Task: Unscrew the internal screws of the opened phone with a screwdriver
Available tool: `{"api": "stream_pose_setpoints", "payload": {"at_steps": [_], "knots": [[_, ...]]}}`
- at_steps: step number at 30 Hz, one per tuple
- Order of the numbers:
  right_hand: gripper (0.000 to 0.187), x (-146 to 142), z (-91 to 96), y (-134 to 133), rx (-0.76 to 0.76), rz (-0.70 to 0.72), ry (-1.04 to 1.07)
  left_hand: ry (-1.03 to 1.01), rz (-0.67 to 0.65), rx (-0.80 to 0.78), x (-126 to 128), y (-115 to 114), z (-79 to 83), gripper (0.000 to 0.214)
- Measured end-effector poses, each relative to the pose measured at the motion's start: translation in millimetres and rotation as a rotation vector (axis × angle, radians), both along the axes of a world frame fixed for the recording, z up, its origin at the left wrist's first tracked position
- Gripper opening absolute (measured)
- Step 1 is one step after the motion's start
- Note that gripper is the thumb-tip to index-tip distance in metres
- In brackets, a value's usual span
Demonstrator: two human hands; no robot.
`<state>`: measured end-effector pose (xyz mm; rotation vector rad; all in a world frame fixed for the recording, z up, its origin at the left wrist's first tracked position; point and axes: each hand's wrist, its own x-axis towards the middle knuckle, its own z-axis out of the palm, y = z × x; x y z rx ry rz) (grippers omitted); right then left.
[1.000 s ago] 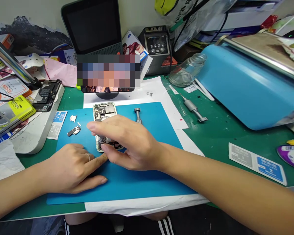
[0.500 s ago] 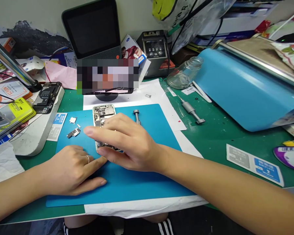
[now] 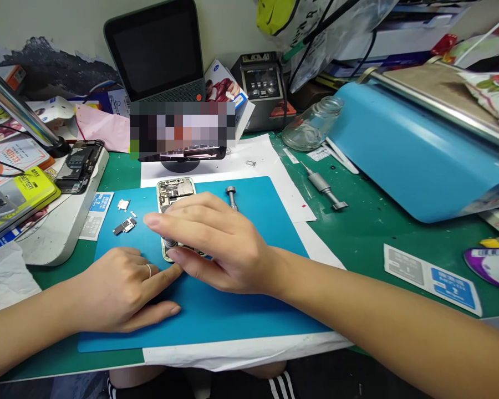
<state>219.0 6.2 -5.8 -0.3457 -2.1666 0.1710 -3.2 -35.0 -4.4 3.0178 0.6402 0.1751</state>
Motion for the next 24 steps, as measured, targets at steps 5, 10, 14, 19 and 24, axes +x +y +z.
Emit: {"api": "stream_pose_setpoints", "payload": {"at_steps": [5,10,14,19,24], "knots": [[0.038,-1.3,-0.8,-0.6,-0.026,0.017,-0.002,0.002,0.003,-0.002,-0.5,0.2,-0.8,0.048],[0.039,-0.9,-0.4,-0.9,-0.013,0.005,0.007,-0.003,0.000,-0.007,-0.5,-0.5,-1.0,0.047],[0.045,-0.1,-0.9,-1.2,-0.059,0.056,-0.002,-0.008,0.004,0.001,-0.5,-0.2,-1.2,0.048],[0.036,-0.7,-2.5,-1.1,-0.032,0.029,0.020,-0.003,0.002,0.001,-0.8,-0.3,-1.2,0.047],[0.048,-1.3,-3.0,-1.3,-0.077,0.086,0.009,-0.010,0.000,-0.007,-0.9,-0.2,-0.6,0.048]]}}
